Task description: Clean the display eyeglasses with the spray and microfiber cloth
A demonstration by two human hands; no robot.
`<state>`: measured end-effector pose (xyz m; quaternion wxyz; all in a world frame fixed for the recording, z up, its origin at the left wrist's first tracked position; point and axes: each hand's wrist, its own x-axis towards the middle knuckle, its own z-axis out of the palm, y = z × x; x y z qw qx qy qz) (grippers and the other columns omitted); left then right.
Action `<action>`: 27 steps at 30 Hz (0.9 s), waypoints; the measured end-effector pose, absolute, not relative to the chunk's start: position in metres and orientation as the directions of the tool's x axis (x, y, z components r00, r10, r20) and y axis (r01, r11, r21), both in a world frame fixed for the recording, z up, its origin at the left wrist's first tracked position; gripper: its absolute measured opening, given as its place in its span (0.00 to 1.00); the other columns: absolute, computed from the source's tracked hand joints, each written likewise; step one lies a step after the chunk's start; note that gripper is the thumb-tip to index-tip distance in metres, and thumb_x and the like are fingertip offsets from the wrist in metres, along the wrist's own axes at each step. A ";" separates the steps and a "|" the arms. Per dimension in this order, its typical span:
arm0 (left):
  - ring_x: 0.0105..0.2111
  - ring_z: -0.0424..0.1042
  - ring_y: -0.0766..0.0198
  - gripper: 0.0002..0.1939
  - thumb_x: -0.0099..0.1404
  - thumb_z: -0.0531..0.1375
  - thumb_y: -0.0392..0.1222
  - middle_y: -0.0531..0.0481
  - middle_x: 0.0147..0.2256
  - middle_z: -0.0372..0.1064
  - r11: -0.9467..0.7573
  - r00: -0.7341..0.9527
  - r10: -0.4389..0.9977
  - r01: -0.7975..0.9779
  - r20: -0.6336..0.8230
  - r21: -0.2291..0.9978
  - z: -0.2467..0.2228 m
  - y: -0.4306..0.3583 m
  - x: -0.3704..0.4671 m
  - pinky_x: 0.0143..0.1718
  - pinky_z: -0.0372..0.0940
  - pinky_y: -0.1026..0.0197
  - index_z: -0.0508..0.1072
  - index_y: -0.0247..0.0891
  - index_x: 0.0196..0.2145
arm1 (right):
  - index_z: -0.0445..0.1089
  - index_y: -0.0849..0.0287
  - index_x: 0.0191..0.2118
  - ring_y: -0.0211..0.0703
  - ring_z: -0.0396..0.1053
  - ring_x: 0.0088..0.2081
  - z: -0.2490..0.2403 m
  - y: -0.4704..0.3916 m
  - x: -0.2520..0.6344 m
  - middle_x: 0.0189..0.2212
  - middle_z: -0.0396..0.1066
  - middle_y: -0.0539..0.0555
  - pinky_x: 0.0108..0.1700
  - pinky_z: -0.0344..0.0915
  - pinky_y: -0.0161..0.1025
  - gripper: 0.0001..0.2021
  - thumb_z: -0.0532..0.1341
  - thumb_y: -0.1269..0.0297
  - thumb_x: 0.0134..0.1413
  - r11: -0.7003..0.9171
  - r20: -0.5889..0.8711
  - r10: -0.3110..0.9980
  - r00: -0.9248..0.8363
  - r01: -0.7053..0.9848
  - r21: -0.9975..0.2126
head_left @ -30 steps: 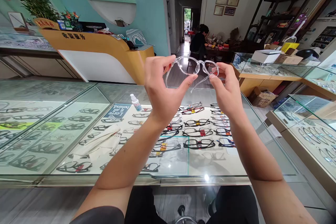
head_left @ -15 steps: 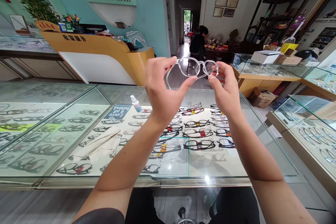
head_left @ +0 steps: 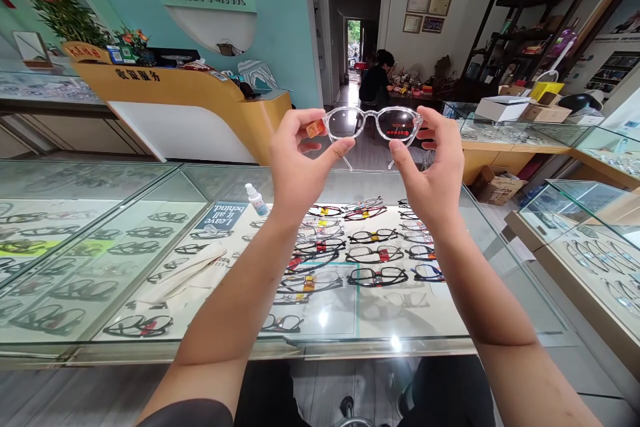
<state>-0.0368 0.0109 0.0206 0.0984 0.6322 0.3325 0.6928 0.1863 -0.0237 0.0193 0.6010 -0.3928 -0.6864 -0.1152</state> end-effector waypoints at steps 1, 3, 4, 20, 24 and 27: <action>0.49 0.80 0.57 0.26 0.60 0.80 0.48 0.47 0.48 0.79 -0.758 -0.183 0.558 0.285 0.809 0.587 0.021 0.010 -0.036 0.45 0.76 0.55 0.77 0.44 0.52 | 0.64 0.48 0.70 0.60 0.74 0.58 0.019 -0.023 0.186 0.61 0.72 0.62 0.61 0.74 0.68 0.27 0.60 0.43 0.73 0.662 0.913 0.407 0.032 0.678 -0.319; 0.49 0.79 0.57 0.27 0.59 0.80 0.49 0.47 0.48 0.79 -0.755 -0.203 0.548 0.297 0.811 0.585 0.021 0.007 -0.034 0.44 0.75 0.55 0.78 0.44 0.52 | 0.64 0.49 0.69 0.59 0.75 0.57 0.018 -0.023 0.187 0.60 0.72 0.62 0.61 0.74 0.67 0.27 0.60 0.43 0.73 0.654 0.905 0.424 0.035 0.680 -0.332; 0.48 0.79 0.57 0.28 0.59 0.81 0.50 0.47 0.48 0.79 -0.756 -0.221 0.534 0.307 0.816 0.578 0.021 0.006 -0.033 0.44 0.75 0.55 0.78 0.44 0.52 | 0.64 0.49 0.69 0.59 0.75 0.57 0.017 -0.022 0.187 0.60 0.73 0.62 0.61 0.74 0.66 0.27 0.60 0.44 0.73 0.649 0.900 0.434 0.035 0.681 -0.340; 0.48 0.77 0.54 0.29 0.60 0.79 0.59 0.47 0.48 0.74 -0.792 -0.203 0.289 0.499 0.936 0.353 0.022 -0.007 -0.025 0.46 0.77 0.46 0.76 0.48 0.52 | 0.64 0.50 0.71 0.60 0.76 0.60 0.008 -0.014 0.185 0.63 0.75 0.64 0.64 0.74 0.67 0.28 0.57 0.43 0.74 0.601 0.835 0.549 0.037 0.678 -0.424; 0.49 0.77 0.52 0.27 0.62 0.78 0.59 0.47 0.48 0.74 -0.797 -0.169 0.231 0.532 0.958 0.286 0.023 -0.007 -0.026 0.45 0.77 0.45 0.76 0.52 0.53 | 0.63 0.49 0.72 0.61 0.74 0.64 0.007 -0.013 0.184 0.66 0.74 0.64 0.65 0.72 0.68 0.29 0.57 0.43 0.75 0.604 0.829 0.558 0.038 0.666 -0.438; 0.50 0.76 0.52 0.27 0.63 0.77 0.59 0.47 0.48 0.73 -0.792 -0.171 0.239 0.535 0.956 0.293 0.023 -0.009 -0.025 0.46 0.76 0.46 0.76 0.50 0.53 | 0.62 0.49 0.73 0.61 0.73 0.65 0.006 -0.014 0.184 0.67 0.73 0.64 0.66 0.72 0.68 0.29 0.56 0.43 0.75 0.605 0.832 0.554 0.037 0.669 -0.432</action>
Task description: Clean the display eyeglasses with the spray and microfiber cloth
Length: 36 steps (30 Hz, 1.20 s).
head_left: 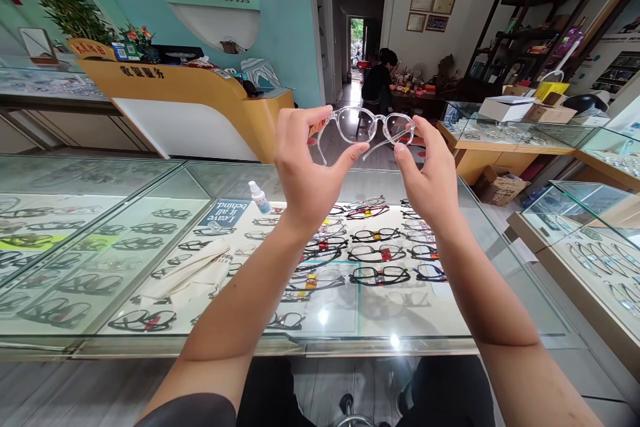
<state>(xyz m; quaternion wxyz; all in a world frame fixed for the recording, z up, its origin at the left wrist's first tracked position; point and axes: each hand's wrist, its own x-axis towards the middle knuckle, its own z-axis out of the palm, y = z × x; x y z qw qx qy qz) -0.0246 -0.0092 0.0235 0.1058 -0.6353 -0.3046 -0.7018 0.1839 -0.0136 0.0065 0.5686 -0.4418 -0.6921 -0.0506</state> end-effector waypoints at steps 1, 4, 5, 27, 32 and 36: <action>0.49 0.76 0.53 0.27 0.63 0.77 0.59 0.47 0.48 0.74 -0.793 -0.182 0.244 0.528 0.953 0.304 0.024 -0.010 -0.024 0.45 0.76 0.46 0.76 0.48 0.53 | 0.63 0.49 0.72 0.61 0.73 0.64 0.007 -0.014 0.184 0.67 0.73 0.64 0.65 0.72 0.68 0.29 0.56 0.42 0.75 0.605 0.835 0.549 0.036 0.671 -0.427; 0.47 0.76 0.55 0.28 0.61 0.78 0.59 0.47 0.48 0.74 -0.797 -0.217 0.308 0.473 0.926 0.375 0.024 -0.009 -0.024 0.45 0.74 0.48 0.77 0.47 0.52 | 0.64 0.49 0.71 0.60 0.75 0.61 0.009 -0.016 0.186 0.64 0.74 0.64 0.63 0.74 0.67 0.28 0.57 0.42 0.75 0.611 0.844 0.535 0.031 0.676 -0.412; 0.47 0.76 0.56 0.28 0.60 0.79 0.59 0.48 0.48 0.75 -0.798 -0.226 0.336 0.446 0.914 0.404 0.023 -0.008 -0.025 0.44 0.74 0.48 0.77 0.47 0.51 | 0.64 0.49 0.71 0.60 0.75 0.61 0.010 -0.016 0.186 0.64 0.73 0.64 0.63 0.74 0.67 0.28 0.57 0.42 0.75 0.615 0.848 0.530 0.029 0.675 -0.407; 0.67 0.72 0.45 0.38 0.66 0.71 0.68 0.40 0.66 0.68 -0.848 -0.230 0.323 0.359 0.918 0.389 0.003 0.026 -0.019 0.56 0.76 0.45 0.65 0.52 0.64 | 0.57 0.39 0.76 0.72 0.59 0.76 0.008 -0.018 0.171 0.72 0.63 0.61 0.66 0.71 0.80 0.31 0.59 0.46 0.73 0.689 0.923 0.379 0.063 0.646 -0.327; 0.64 0.72 0.44 0.36 0.65 0.72 0.64 0.39 0.64 0.68 -0.795 -0.312 0.212 0.496 0.926 0.349 -0.003 0.023 -0.015 0.51 0.75 0.45 0.66 0.51 0.63 | 0.58 0.43 0.76 0.63 0.68 0.72 0.003 -0.007 0.172 0.72 0.67 0.62 0.66 0.77 0.69 0.30 0.59 0.49 0.74 0.740 0.910 0.414 0.036 0.569 -0.359; 0.62 0.71 0.43 0.36 0.62 0.76 0.57 0.39 0.62 0.68 -0.749 -0.310 0.191 0.567 0.931 0.343 -0.002 0.015 -0.015 0.52 0.75 0.43 0.68 0.51 0.63 | 0.58 0.45 0.76 0.60 0.72 0.71 -0.002 0.003 0.175 0.72 0.69 0.62 0.66 0.77 0.65 0.32 0.61 0.49 0.73 0.739 0.861 0.508 0.015 0.506 -0.444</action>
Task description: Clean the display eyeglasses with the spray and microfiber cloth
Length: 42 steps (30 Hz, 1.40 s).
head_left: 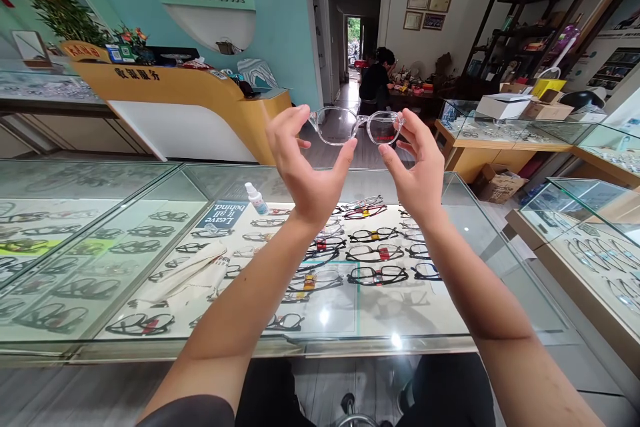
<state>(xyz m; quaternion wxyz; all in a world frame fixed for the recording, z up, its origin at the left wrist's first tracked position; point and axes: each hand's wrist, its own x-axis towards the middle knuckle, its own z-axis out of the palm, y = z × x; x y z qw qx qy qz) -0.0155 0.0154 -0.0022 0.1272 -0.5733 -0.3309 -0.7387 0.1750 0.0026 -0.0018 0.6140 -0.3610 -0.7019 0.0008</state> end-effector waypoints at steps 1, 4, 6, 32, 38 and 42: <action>0.63 0.71 0.42 0.36 0.62 0.76 0.56 0.39 0.62 0.68 -0.743 -0.309 0.187 0.576 0.933 0.340 -0.002 0.014 -0.015 0.52 0.75 0.43 0.68 0.51 0.63 | 0.58 0.46 0.76 0.59 0.72 0.70 -0.003 0.005 0.175 0.72 0.70 0.62 0.67 0.77 0.64 0.32 0.61 0.49 0.73 0.739 0.853 0.521 0.011 0.494 -0.458; 0.64 0.70 0.41 0.37 0.61 0.77 0.53 0.39 0.62 0.69 -0.730 -0.311 0.183 0.592 0.933 0.341 -0.001 0.010 -0.015 0.54 0.75 0.43 0.69 0.50 0.62 | 0.58 0.47 0.77 0.57 0.73 0.70 -0.005 0.008 0.176 0.71 0.71 0.62 0.67 0.78 0.63 0.32 0.61 0.48 0.73 0.734 0.838 0.546 0.002 0.482 -0.479; 0.65 0.69 0.41 0.37 0.61 0.77 0.53 0.39 0.62 0.68 -0.734 -0.312 0.194 0.583 0.930 0.349 -0.001 0.010 -0.015 0.55 0.75 0.42 0.69 0.49 0.62 | 0.58 0.46 0.77 0.58 0.73 0.70 -0.005 0.008 0.175 0.71 0.70 0.62 0.67 0.77 0.64 0.33 0.61 0.48 0.73 0.732 0.839 0.544 0.003 0.487 -0.476; 0.62 0.74 0.49 0.37 0.69 0.67 0.71 0.40 0.61 0.68 -0.817 -0.220 0.321 0.427 0.921 0.387 -0.015 0.041 -0.017 0.49 0.74 0.53 0.62 0.49 0.64 | 0.55 0.43 0.78 0.68 0.61 0.75 0.006 -0.015 0.170 0.71 0.65 0.61 0.71 0.64 0.76 0.32 0.57 0.49 0.74 0.729 0.950 0.310 0.034 0.633 -0.261; 0.63 0.72 0.45 0.39 0.68 0.67 0.70 0.39 0.64 0.66 -0.823 -0.228 0.144 0.513 0.963 0.245 -0.008 0.041 -0.027 0.51 0.74 0.48 0.61 0.53 0.67 | 0.58 0.43 0.78 0.64 0.65 0.74 0.010 -0.017 0.173 0.72 0.66 0.61 0.70 0.69 0.70 0.29 0.51 0.48 0.77 0.796 0.918 0.386 0.093 0.469 -0.383; 0.66 0.70 0.42 0.41 0.67 0.67 0.71 0.38 0.66 0.66 -0.792 -0.198 0.059 0.588 0.978 0.167 -0.004 0.041 -0.034 0.52 0.74 0.44 0.59 0.55 0.69 | 0.70 0.44 0.72 0.61 0.70 0.72 0.013 -0.014 0.176 0.69 0.73 0.59 0.71 0.71 0.67 0.26 0.51 0.47 0.78 0.819 0.884 0.456 0.107 0.337 -0.464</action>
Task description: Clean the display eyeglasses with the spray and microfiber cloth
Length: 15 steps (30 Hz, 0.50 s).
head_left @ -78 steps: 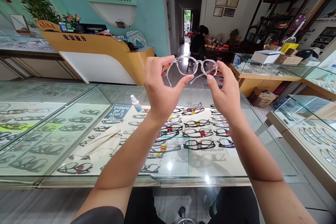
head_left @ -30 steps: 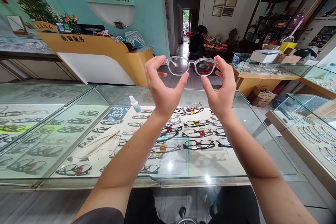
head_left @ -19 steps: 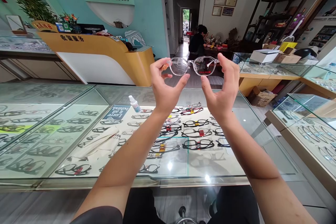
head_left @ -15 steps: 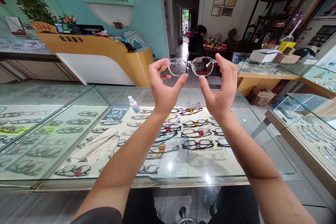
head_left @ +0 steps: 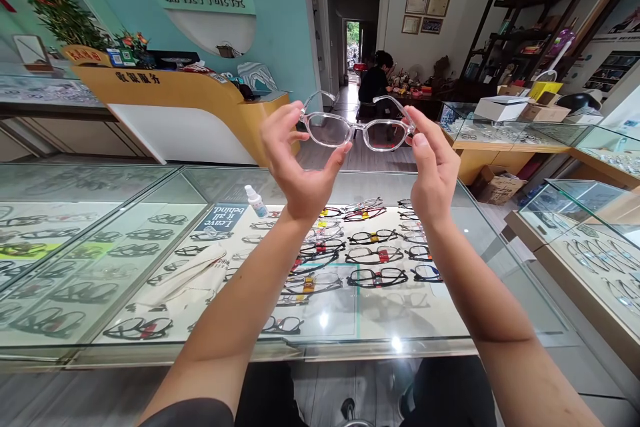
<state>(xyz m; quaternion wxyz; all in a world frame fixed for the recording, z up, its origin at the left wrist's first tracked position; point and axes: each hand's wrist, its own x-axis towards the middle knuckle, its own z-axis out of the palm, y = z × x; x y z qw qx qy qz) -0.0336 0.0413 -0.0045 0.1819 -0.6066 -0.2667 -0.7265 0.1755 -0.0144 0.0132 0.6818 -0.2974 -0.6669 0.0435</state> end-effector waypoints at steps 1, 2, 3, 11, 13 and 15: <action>0.67 0.70 0.42 0.42 0.67 0.68 0.70 0.38 0.66 0.66 -0.793 -0.189 0.051 0.589 0.981 0.154 -0.004 0.041 -0.035 0.52 0.74 0.44 0.58 0.56 0.69 | 0.72 0.44 0.70 0.60 0.71 0.71 0.014 -0.015 0.175 0.68 0.74 0.58 0.71 0.71 0.67 0.25 0.52 0.47 0.78 0.823 0.879 0.465 0.107 0.313 -0.474; 0.67 0.70 0.42 0.42 0.67 0.68 0.70 0.38 0.66 0.66 -0.801 -0.181 0.047 0.581 0.982 0.145 -0.004 0.042 -0.035 0.52 0.73 0.44 0.58 0.56 0.70 | 0.74 0.44 0.69 0.60 0.72 0.70 0.015 -0.017 0.175 0.67 0.75 0.58 0.71 0.71 0.66 0.24 0.52 0.47 0.78 0.826 0.875 0.471 0.109 0.292 -0.481; 0.67 0.70 0.42 0.42 0.68 0.68 0.70 0.38 0.66 0.65 -0.811 -0.172 0.047 0.568 0.984 0.138 -0.005 0.042 -0.035 0.53 0.73 0.43 0.58 0.57 0.70 | 0.75 0.44 0.68 0.59 0.73 0.69 0.016 -0.019 0.174 0.66 0.76 0.58 0.71 0.71 0.66 0.24 0.53 0.47 0.78 0.830 0.872 0.477 0.109 0.273 -0.487; 0.68 0.70 0.42 0.42 0.68 0.66 0.72 0.40 0.68 0.64 -0.853 -0.126 0.148 0.485 0.981 0.191 -0.004 0.047 -0.038 0.57 0.72 0.41 0.56 0.59 0.70 | 0.79 0.41 0.63 0.56 0.79 0.63 0.019 -0.025 0.173 0.60 0.81 0.54 0.69 0.74 0.63 0.20 0.57 0.46 0.77 0.842 0.849 0.524 0.066 0.109 -0.528; 0.67 0.70 0.42 0.42 0.68 0.65 0.73 0.40 0.68 0.64 -0.844 -0.114 0.173 0.494 0.978 0.207 -0.004 0.050 -0.040 0.56 0.73 0.41 0.56 0.58 0.71 | 0.80 0.41 0.62 0.55 0.80 0.61 0.020 -0.026 0.173 0.59 0.82 0.53 0.68 0.75 0.62 0.19 0.58 0.46 0.77 0.837 0.841 0.538 0.055 0.088 -0.541; 0.67 0.70 0.42 0.42 0.68 0.65 0.74 0.40 0.68 0.64 -0.850 -0.106 0.172 0.487 0.979 0.202 -0.004 0.052 -0.042 0.56 0.73 0.41 0.57 0.58 0.71 | 0.81 0.41 0.60 0.54 0.81 0.60 0.022 -0.027 0.172 0.58 0.83 0.52 0.66 0.76 0.62 0.19 0.59 0.46 0.76 0.827 0.830 0.556 0.045 0.077 -0.558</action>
